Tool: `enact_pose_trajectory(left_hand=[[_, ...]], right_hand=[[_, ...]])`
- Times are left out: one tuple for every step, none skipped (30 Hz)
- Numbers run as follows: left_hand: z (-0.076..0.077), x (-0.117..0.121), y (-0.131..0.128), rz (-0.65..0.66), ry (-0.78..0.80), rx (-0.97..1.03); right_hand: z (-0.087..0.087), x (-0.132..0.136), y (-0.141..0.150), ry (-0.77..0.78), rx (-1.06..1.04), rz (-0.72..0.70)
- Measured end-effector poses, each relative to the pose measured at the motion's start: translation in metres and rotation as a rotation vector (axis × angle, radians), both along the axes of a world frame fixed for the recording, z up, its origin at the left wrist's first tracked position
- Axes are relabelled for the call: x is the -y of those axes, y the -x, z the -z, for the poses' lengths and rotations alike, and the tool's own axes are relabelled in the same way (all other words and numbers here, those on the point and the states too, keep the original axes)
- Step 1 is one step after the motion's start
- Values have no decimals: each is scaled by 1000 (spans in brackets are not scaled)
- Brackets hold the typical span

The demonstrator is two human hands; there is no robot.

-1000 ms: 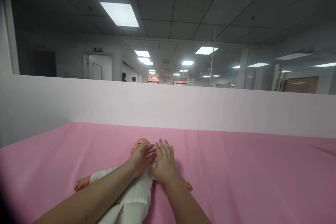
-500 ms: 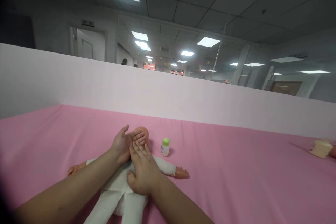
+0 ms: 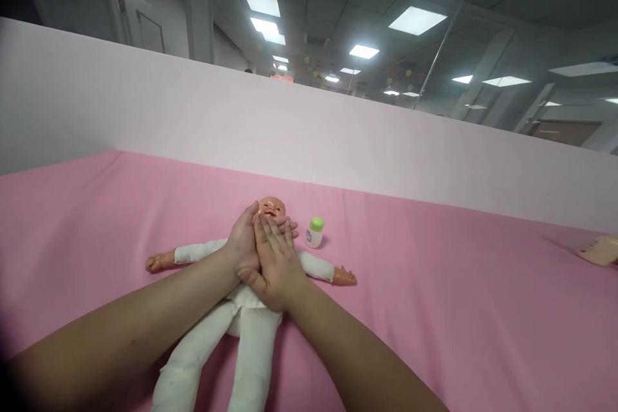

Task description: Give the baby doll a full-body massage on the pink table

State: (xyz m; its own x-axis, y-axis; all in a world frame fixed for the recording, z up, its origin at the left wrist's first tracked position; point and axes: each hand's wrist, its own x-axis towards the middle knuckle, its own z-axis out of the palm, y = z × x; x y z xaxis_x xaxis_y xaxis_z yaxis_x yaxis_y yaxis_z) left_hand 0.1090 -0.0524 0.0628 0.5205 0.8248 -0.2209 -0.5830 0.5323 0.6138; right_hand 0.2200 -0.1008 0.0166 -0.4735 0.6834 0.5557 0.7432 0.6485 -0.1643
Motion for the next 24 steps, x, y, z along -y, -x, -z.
enact_pose_trajectory(left_hand=[[-2,-2,1,-7,1,3],[-4,-5,4,-16,-6,9],[-6,-9,8,-27,-23,19],[-9,-14,13,-43,-45,34],[-12,-19,18,-62,-66,49],[-14,-24,23,-82,-84,62],[-16,-28,28,-103,-100,68],[-17,-32,32,-122,-112,63],[-17,-34,35,-136,-118,50],[-17,-36,36,-147,-120,37],[-16,-36,36,-148,-120,30],[-15,-35,35,-136,-118,32],[-13,-32,32,-115,-111,36],[-12,-29,29,-87,-102,43],[-11,-24,25,-52,-99,48],[-9,-19,21,-12,-101,51],[-8,-14,17,25,-108,54],[-7,-10,13,53,-116,53],[-5,-6,10,69,-121,48],[-4,-3,7,74,-121,38],[-2,-1,6,71,-115,25],[-1,-1,5,67,-107,15],[0,-2,5,61,-100,11],[-1,-3,6,57,-95,13]], right_hand=[[0,-2,-2,7,10,20],[-1,-3,-3,14,21,34],[-1,-4,-4,17,33,39],[-1,-4,-4,17,43,36],[-1,-3,-3,16,52,26],[-2,-2,-1,17,58,11],[-3,0,1,24,62,-6],[-4,3,3,34,62,-27],[-5,6,6,45,57,-49],[-6,10,9,53,49,-71],[-6,13,11,58,40,-95],[-7,16,13,59,31,-114],[-7,18,14,57,21,-128],[-7,20,14,52,11,-137],[-7,20,14,46,2,-140],[-7,20,13,38,-5,-135],[-7,19,12,29,-7,-122],[-6,17,10,23,0,-104],[-6,15,7,19,17,-85],[-5,12,5,19,38,-65],[-5,9,3,21,59,-48],[-5,7,0,25,77,-34],[-5,4,-2,28,89,-21],[-5,2,-4,30,96,-7]])
